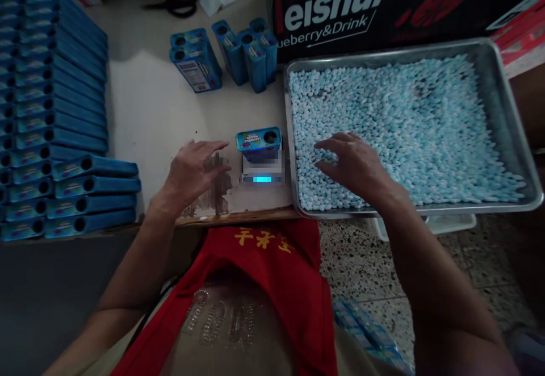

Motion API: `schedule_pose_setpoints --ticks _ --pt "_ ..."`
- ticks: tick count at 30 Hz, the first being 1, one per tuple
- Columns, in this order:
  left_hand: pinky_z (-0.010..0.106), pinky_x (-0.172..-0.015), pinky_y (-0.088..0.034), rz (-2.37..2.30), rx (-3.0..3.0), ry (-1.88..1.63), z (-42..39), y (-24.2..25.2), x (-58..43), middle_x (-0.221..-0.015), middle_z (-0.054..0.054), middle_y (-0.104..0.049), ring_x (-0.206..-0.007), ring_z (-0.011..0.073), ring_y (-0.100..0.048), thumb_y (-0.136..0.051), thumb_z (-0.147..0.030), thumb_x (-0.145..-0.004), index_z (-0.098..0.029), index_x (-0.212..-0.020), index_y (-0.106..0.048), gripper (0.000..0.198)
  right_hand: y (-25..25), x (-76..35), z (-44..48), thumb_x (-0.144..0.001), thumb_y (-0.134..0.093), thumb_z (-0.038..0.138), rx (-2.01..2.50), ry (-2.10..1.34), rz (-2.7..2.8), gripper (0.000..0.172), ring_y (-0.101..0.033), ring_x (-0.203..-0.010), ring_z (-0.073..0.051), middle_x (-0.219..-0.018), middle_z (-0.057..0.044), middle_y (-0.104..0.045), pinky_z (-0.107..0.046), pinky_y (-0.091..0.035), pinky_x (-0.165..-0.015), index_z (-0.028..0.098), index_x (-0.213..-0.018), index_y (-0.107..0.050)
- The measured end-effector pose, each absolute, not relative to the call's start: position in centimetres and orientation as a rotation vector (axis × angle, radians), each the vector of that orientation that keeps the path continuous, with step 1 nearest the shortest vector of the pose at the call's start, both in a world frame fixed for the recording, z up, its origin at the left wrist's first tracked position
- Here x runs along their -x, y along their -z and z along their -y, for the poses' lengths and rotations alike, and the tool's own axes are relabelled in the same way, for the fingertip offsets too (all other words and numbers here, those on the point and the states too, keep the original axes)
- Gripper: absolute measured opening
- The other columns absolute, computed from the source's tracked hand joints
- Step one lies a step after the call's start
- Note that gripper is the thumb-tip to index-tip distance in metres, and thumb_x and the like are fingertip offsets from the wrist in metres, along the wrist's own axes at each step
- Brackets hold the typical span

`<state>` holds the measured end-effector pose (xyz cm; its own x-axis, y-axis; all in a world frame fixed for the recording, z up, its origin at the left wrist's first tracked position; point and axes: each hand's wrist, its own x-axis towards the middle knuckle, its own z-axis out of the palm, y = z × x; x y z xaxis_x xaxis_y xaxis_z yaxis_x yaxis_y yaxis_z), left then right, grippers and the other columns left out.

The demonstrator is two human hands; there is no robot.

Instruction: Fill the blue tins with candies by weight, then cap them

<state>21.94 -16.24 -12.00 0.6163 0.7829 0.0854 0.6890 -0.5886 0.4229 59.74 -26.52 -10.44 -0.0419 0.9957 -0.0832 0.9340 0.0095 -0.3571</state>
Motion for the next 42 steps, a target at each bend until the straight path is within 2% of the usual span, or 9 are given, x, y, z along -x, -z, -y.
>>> schedule_pose_setpoints --ticks 7,14,16,19,22,27,32,38,42 --pt "0.053 -0.126 -0.056 -1.143 -2.357 -0.557 15.9 12.6 -22.5 -0.149 0.011 -0.078 -0.14 0.0346 -0.072 -0.098 -0.043 -0.092 -0.025 -0.15 -0.072 0.066 11.1 -57.8 25.1 -0.094 -0.078 0.028 1.977 -0.429 2.145 0.044 -0.071 -0.128 -0.044 -0.132 -0.021 -0.078 -0.059 -0.06 -0.106 0.02 -0.137 -0.083" --pt "0.044 -0.119 -0.061 -0.98 -2.045 -0.707 15.5 13.2 -28.1 -0.142 0.011 -0.08 -0.131 0.0289 -0.077 -0.096 -0.042 -0.096 -0.023 -0.145 -0.071 0.059 10.9 -56.2 24.3 -0.102 -0.061 0.029 1.921 -0.638 1.607 0.036 -0.075 -0.087 -0.027 -0.101 -0.009 -0.079 -0.045 -0.062 -0.083 0.023 -0.133 -0.079" --pt "0.043 -0.119 -0.061 -0.95 -2.037 -0.691 15.2 13.1 -29.0 -0.143 0.011 -0.079 -0.132 0.0303 -0.077 -0.099 -0.044 -0.092 -0.024 -0.148 -0.069 0.067 10.9 -56.4 24.3 -0.103 -0.06 0.029 1.94 -0.594 1.706 0.036 -0.076 -0.095 -0.029 -0.107 -0.012 -0.079 -0.047 -0.062 -0.088 0.021 -0.132 -0.08" --pt "0.047 -0.124 -0.059 -0.953 -2.067 -0.669 14.7 13.0 -28.7 -0.15 0.013 -0.075 -0.141 0.0353 -0.073 -0.107 -0.055 -0.079 -0.027 -0.159 -0.06 0.097 11.2 -56.7 24.5 -0.096 -0.067 0.023 1.999 -0.422 2.058 0.046 -0.069 -0.124 -0.039 -0.136 -0.019 -0.076 -0.054 -0.059 -0.102 0.02 -0.141 -0.077" --pt "0.049 -0.128 -0.056 -0.953 -2.08 -0.641 14.8 12.9 -27.3 -0.161 0.014 -0.067 -0.149 0.0383 -0.067 -0.106 -0.064 -0.076 -0.029 -0.165 -0.054 0.109 11.5 -56.5 24.3 -0.093 -0.067 0.017 2.092 -0.331 2.309 0.052 -0.063 -0.132 -0.043 -0.146 -0.022 -0.072 -0.051 -0.056 -0.101 0.017 -0.145 -0.073" --pt "0.052 -0.127 -0.056 -1.029 -2.103 -0.606 15.9 12.5 -25.0 -0.161 0.015 -0.068 -0.148 0.0368 -0.068 -0.101 -0.067 -0.082 -0.029 -0.167 -0.052 0.105 10.9 -56.8 23.7 -0.097 -0.062 0.02 2.202 -0.472 2.295 0.027 -0.073 -0.096 -0.03 -0.115 -0.016 -0.08 -0.038 -0.049 -0.076 0.018 -0.117 -0.081" --pt "0.053 -0.124 -0.059 -1.101 -2.043 -0.625 15.8 12.7 -22.9 -0.146 0.014 -0.077 -0.14 0.0336 -0.074 -0.099 -0.063 -0.087 -0.028 -0.162 -0.056 0.093 9.0 -58.5 24.0 -0.088 -0.072 0.026 2.188 -0.594 1.93 0.02 -0.076 -0.081 -0.026 -0.085 -0.004 -0.08 -0.038 -0.052 -0.077 0.026 -0.1 -0.088" --pt "0.052 -0.122 -0.061 -1.098 -2.02 -0.658 15.7 12.8 -22.3 -0.142 0.012 -0.079 -0.135 0.0312 -0.077 -0.1 -0.042 -0.088 -0.026 -0.156 -0.063 0.078 4.5 -56.5 22.8 -0.083 -0.076 0.023 2.027 -0.583 1.754 0.019 -0.074 -0.074 -0.023 -0.075 -0.001 -0.076 -0.036 -0.058 -0.075 0.025 -0.098 -0.089" --pt "0.051 -0.122 -0.062 -1.099 -2.044 -0.649 15.9 12.5 -21.7 -0.145 0.012 -0.079 -0.134 0.0304 -0.077 -0.099 -0.03 -0.087 -0.024 -0.154 -0.066 0.075 1.8 -53.4 21.0 -0.09 -0.07 0.021 1.887 -0.566 1.938 0.023 -0.076 -0.083 -0.023 -0.091 -0.003 -0.082 -0.038 -0.061 -0.081 0.028 -0.101 -0.089"
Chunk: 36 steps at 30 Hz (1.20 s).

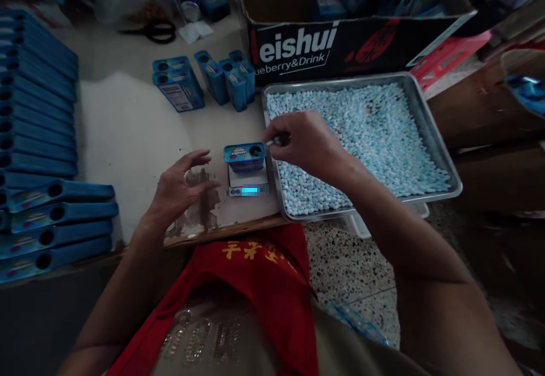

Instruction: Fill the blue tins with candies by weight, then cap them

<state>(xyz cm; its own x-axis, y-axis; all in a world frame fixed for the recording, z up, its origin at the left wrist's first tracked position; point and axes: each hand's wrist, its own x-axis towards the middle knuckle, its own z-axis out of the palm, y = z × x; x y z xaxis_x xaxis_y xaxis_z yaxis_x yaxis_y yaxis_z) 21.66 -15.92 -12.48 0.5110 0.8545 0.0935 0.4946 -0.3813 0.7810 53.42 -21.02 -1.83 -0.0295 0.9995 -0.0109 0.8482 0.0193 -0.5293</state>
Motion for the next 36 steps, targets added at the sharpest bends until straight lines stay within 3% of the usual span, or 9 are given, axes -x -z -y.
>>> schedule_pose_setpoints --ticks 5,12,16,19,22,24,26,31,36 --pt "0.05 -0.122 -0.063 -1.145 -2.022 -0.652 16.0 12.6 -20.2 -0.142 0.011 -0.08 -0.131 0.0306 -0.079 -0.096 -0.028 -0.087 -0.024 -0.151 -0.07 0.069 1.3 -51.0 19.7 -0.085 -0.065 0.008 1.776 -0.503 2.245 0.034 -0.078 -0.092 -0.023 -0.104 -0.005 -0.084 -0.037 -0.059 -0.092 0.023 -0.103 -0.09" --pt "0.049 -0.118 -0.065 -1.117 -2.003 -0.651 15.7 13.2 -19.9 -0.141 0.012 -0.081 -0.128 0.0298 -0.08 -0.095 -0.027 -0.088 -0.024 -0.15 -0.071 0.067 1.0 -51.5 20.6 -0.097 -0.072 0.023 1.871 -0.468 1.915 0.018 -0.078 -0.095 -0.026 -0.108 -0.005 -0.084 -0.043 -0.063 -0.09 0.03 -0.105 -0.086" --pt "0.05 -0.118 -0.066 -1.142 -2.025 -0.651 15.2 13.4 -19.6 -0.139 0.011 -0.082 -0.124 0.0296 -0.081 -0.095 -0.03 -0.089 -0.024 -0.148 -0.073 0.064 3.6 -56.0 23.1 -0.098 -0.075 0.027 2.039 -0.469 1.758 0.011 -0.077 -0.09 -0.03 -0.104 -0.008 -0.085 -0.05 -0.064 -0.087 0.03 -0.104 -0.083" --pt "0.049 -0.117 -0.067 -1.187 -2.033 -0.631 14.7 13.5 -19.3 -0.137 0.011 -0.082 -0.123 0.0295 -0.081 -0.094 -0.032 -0.091 -0.025 -0.145 -0.075 0.058 7.1 -58.6 25.7 -0.091 -0.081 0.025 2.142 -0.647 1.965 0.026 -0.076 -0.088 -0.031 -0.117 -0.011 -0.084 -0.05 -0.063 -0.082 0.031 -0.116 -0.084" --pt "0.047 -0.115 -0.067 -1.203 -2.027 -0.613 14.3 13.4 -19.9 -0.136 0.011 -0.083 -0.122 0.0287 -0.081 -0.093 -0.032 -0.092 -0.024 -0.142 -0.076 0.054 9.9 -58.2 27.1 -0.091 -0.079 0.024 2.212 -0.57 2.129 0.037 -0.077 -0.108 -0.036 -0.132 -0.016 -0.079 -0.046 -0.063 -0.083 0.027 -0.128 -0.083" --pt "0.046 -0.114 -0.067 -1.192 -2.036 -0.623 14.2 13.1 -20.9 -0.135 0.011 -0.083 -0.12 0.0278 -0.081 -0.093 -0.031 -0.091 -0.023 -0.142 -0.077 0.054 10.7 -57.0 26.6 -0.097 -0.068 0.021 2.291 -0.451 2.178 0.033 -0.077 -0.113 -0.036 -0.128 -0.018 -0.079 -0.042 -0.059 -0.082 0.023 -0.126 -0.083" --pt "0.046 -0.114 -0.066 -1.164 -2.075 -0.633 14.3 12.7 -21.9 -0.135 0.01 -0.083 -0.12 0.027 -0.081 -0.094 -0.03 -0.091 -0.022 -0.142 -0.076 0.054 10.8 -56.2 25.5 -0.1 -0.062 0.018 2.32 -0.413 2.197 0.03 -0.078 -0.105 -0.033 -0.12 -0.017 -0.082 -0.038 -0.055 -0.078 0.021 -0.12 -0.084" --pt "0.045 -0.114 -0.066 -1.182 -2.171 -0.586 14.7 11.9 -21.7 -0.135 0.009 -0.083 -0.12 0.0266 -0.081 -0.092 -0.029 -0.093 -0.024 -0.142 -0.077 0.051 9.9 -57.9 23.9 -0.1 -0.066 0.024 2.223 -0.551 2.035 0.023 -0.08 -0.095 -0.031 -0.108 -0.013 -0.089 -0.037 -0.052 -0.081 0.023 -0.108 -0.088" --pt "0.045 -0.114 -0.067 -1.3 -2.11 -0.574 14.4 12.3 -19.6 -0.132 0.009 -0.083 -0.118 0.0281 -0.081 -0.089 -0.037 -0.095 -0.026 -0.14 -0.076 0.048 9.4 -59.1 24.8 -0.094 -0.07 0.024 2.102 -0.752 1.845 0.024 -0.074 -0.076 -0.025 -0.085 -0.008 -0.083 -0.035 -0.05 -0.075 0.02 -0.11 -0.087"
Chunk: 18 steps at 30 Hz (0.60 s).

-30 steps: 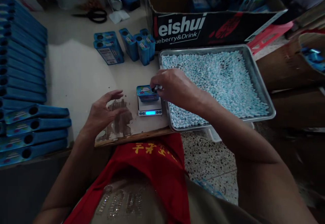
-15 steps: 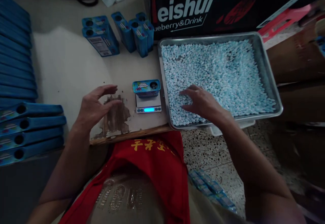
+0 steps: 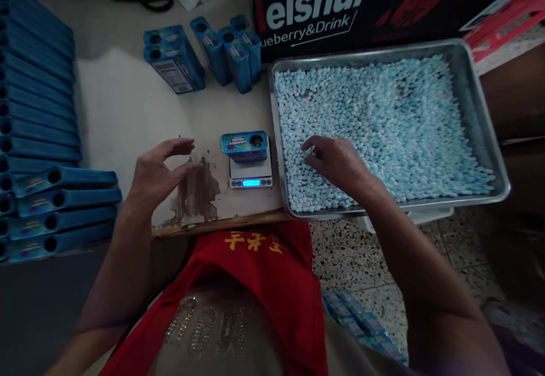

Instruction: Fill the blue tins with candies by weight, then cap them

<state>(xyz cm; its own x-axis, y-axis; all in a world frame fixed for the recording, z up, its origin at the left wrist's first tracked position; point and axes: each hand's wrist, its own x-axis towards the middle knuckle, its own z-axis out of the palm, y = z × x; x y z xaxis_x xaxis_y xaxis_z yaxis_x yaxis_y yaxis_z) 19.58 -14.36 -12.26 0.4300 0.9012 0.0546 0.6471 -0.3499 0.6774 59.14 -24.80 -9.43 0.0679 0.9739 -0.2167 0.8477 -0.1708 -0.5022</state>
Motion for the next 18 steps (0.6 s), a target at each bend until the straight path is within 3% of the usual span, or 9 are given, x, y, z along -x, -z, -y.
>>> schedule_pose_setpoints --ticks 5,10,18 --pt "0.046 -0.114 -0.067 -1.242 -2.11 -0.564 14.4 12.6 -20.3 -0.134 0.01 -0.083 -0.119 0.0284 -0.081 -0.089 -0.031 -0.094 -0.024 -0.143 -0.076 0.051 8.4 -58.7 24.5 -0.086 -0.074 0.033 2.051 -0.719 1.677 0.014 -0.067 -0.068 -0.021 -0.073 -0.003 -0.075 -0.033 -0.047 -0.066 0.023 -0.089 -0.083" --pt "0.045 -0.113 -0.066 -1.211 -2.111 -0.565 14.7 13.1 -20.4 -0.135 0.011 -0.082 -0.12 0.0286 -0.08 -0.089 -0.031 -0.094 -0.023 -0.139 -0.078 0.047 5.2 -57.7 23.2 -0.085 -0.081 0.046 1.969 -0.834 1.681 0.025 -0.063 -0.065 -0.021 -0.071 -0.002 -0.073 -0.035 -0.046 -0.062 0.025 -0.097 -0.088" --pt "0.045 -0.113 -0.067 -1.274 -2.108 -0.582 15.2 13.5 -18.0 -0.132 0.009 -0.084 -0.12 0.0285 -0.081 -0.088 -0.031 -0.094 -0.024 -0.137 -0.078 0.045 1.4 -54.3 21.6 -0.097 -0.081 0.049 1.965 -0.749 1.79 0.022 -0.07 -0.069 -0.025 -0.074 -0.004 -0.074 -0.041 -0.055 -0.066 0.029 -0.103 -0.088"
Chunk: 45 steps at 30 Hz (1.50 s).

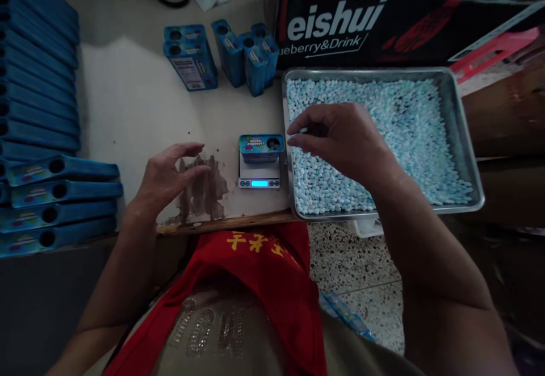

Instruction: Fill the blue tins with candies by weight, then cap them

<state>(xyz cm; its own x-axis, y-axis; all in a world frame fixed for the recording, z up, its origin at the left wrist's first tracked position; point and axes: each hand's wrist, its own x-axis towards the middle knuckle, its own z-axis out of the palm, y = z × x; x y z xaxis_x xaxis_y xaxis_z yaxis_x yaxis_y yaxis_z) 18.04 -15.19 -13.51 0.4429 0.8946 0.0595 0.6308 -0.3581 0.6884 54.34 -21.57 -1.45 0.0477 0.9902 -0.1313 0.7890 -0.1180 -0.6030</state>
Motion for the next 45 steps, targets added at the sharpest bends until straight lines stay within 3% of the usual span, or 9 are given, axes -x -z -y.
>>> schedule_pose_setpoints --ticks 12,15,22,32,45 --pt "0.043 -0.117 -0.064 -1.33 -2.087 -0.551 15.4 13.7 -17.4 -0.135 0.008 -0.084 -0.123 0.0277 -0.081 -0.091 -0.026 -0.094 -0.024 -0.139 -0.077 0.047 0.2 -52.9 21.0 -0.087 -0.089 0.041 1.819 -0.686 1.816 0.016 -0.064 -0.066 -0.02 -0.073 -0.003 -0.075 -0.036 -0.045 -0.063 0.025 -0.091 -0.086" --pt "0.043 -0.117 -0.064 -1.316 -2.1 -0.57 15.4 13.8 -17.2 -0.134 0.008 -0.084 -0.123 0.0276 -0.081 -0.091 -0.024 -0.094 -0.023 -0.139 -0.077 0.048 -0.2 -52.6 21.1 -0.088 -0.086 0.032 1.836 -0.699 1.816 0.009 -0.065 -0.068 -0.019 -0.075 -0.004 -0.076 -0.035 -0.045 -0.065 0.023 -0.091 -0.087" --pt "0.042 -0.113 -0.066 -1.306 -2.118 -0.606 15.3 14.5 -16.7 -0.132 0.007 -0.084 -0.121 0.0276 -0.082 -0.092 -0.027 -0.095 -0.026 -0.138 -0.078 0.045 -0.8 -51.9 20.7 -0.087 -0.081 0.026 1.85 -0.7 1.887 0.012 -0.058 -0.067 -0.015 -0.072 -0.003 -0.073 -0.035 -0.04 -0.064 0.017 -0.093 -0.087" --pt "0.041 -0.105 -0.068 -1.328 -2.09 -0.579 15.1 14.3 -16.6 -0.134 0.009 -0.083 -0.119 0.0284 -0.081 -0.091 -0.028 -0.096 -0.025 -0.14 -0.078 0.046 -0.8 -51.3 20.0 -0.086 -0.077 0.02 1.817 -0.567 2.058 0.01 -0.061 -0.07 -0.017 -0.08 -0.003 -0.076 -0.036 -0.042 -0.07 0.02 -0.09 -0.086" --pt "0.043 -0.112 -0.066 -1.34 -2.078 -0.555 15.2 13.8 -16.9 -0.134 0.007 -0.083 -0.122 0.0286 -0.081 -0.09 -0.025 -0.095 -0.026 -0.138 -0.079 0.044 -0.9 -51.4 20.1 -0.088 -0.079 0.018 1.818 -0.592 2.073 0.011 -0.066 -0.073 -0.02 -0.085 -0.003 -0.079 -0.038 -0.05 -0.072 0.027 -0.089 -0.086"
